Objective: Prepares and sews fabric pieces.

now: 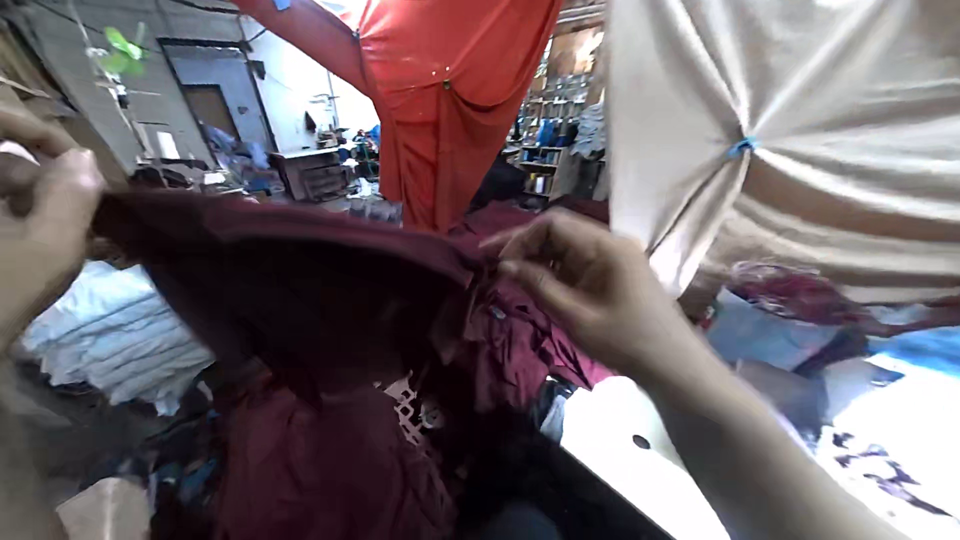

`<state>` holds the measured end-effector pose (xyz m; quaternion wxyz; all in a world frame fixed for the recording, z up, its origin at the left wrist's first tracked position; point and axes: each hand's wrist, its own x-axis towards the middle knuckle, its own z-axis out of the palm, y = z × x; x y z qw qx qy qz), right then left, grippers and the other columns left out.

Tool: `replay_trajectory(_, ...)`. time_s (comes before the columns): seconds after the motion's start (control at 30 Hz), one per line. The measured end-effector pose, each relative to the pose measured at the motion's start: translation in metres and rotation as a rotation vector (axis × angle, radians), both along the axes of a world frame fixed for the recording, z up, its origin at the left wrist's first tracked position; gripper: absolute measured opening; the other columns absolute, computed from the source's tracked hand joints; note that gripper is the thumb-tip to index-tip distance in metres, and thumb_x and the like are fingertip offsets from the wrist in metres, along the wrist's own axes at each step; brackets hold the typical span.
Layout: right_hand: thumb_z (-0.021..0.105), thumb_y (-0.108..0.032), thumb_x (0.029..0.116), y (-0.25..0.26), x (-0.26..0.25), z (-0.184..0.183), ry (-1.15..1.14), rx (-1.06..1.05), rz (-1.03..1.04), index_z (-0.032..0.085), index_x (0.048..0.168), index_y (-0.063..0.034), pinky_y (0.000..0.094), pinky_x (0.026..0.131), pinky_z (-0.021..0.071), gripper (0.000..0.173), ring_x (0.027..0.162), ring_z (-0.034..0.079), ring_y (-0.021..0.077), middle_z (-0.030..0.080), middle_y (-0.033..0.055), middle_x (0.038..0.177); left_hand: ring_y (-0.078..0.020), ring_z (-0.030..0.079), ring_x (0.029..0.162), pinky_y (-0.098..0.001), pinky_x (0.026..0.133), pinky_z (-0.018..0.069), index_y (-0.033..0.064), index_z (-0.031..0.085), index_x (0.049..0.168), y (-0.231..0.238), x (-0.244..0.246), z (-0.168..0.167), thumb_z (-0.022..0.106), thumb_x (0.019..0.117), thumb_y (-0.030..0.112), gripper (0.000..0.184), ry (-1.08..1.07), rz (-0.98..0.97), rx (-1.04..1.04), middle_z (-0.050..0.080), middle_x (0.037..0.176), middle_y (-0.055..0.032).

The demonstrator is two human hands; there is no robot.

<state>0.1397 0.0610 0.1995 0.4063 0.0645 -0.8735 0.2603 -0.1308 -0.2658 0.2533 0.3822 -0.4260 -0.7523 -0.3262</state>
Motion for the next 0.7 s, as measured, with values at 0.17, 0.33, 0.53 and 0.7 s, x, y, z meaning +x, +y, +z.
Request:
replay_trajectory(0.17,0.059,-0.010,0.0994,-0.061,0.002,-0.119,-0.312,-0.082,0.254,0.069,0.104,-0.0029,0.0336,0.078,0.0597,0.013,0.085,0.070,0.0156,0.072,0.0082,0.098,-0.0240,0.058,0.074,-0.0401,0.075,0.0518,-0.0188,0.052,0.123,-0.019,0.101,-0.011,0.042,0.1106,0.012,0.035,-0.667,0.435,-0.308,0.061,0.090,-0.0271)
replay_trajectory(0.33,0.056,-0.004,0.1015,-0.102,0.024,-0.195,-0.717,-0.242,0.436,0.070,0.108,0.0064,0.0505,0.092,0.0560,0.018,0.098,0.071,0.0349,0.072,0.0225,0.104,-0.0263,0.062,0.060,-0.0466,0.062,0.0535,-0.0065,0.062,0.126,-0.032,0.057,-0.050,0.060,0.1041,0.015,0.031,-0.550,0.199,-0.404,0.066,0.075,-0.0199)
replay_trajectory(0.53,0.061,-0.008,0.0992,-0.035,0.055,-0.219,-0.598,-0.361,0.128,0.071,0.108,0.0026,0.0426,0.092,0.0581,0.017,0.098,0.073,0.0252,0.074,0.0155,0.107,-0.0375,0.072,0.094,-0.0658,0.085,0.0534,0.0051,0.074,0.115,0.068,0.027,-0.058,0.069,0.0992,0.022,0.024,-0.157,-0.028,-0.341,0.075,0.102,-0.0171)
replay_trajectory(0.7,0.060,-0.017,0.1018,0.041,0.097,-0.254,-0.763,-0.448,-0.413,0.068,0.119,0.0041,0.0540,0.099,0.0524,0.028,0.109,0.068,0.0381,0.070,0.0246,0.114,-0.0373,0.070,0.103,-0.0583,0.093,0.0540,0.0026,0.079,0.101,0.225,0.020,-0.113,0.070,0.0948,0.011,0.014,0.069,-0.397,-0.114,0.075,0.102,-0.0174)
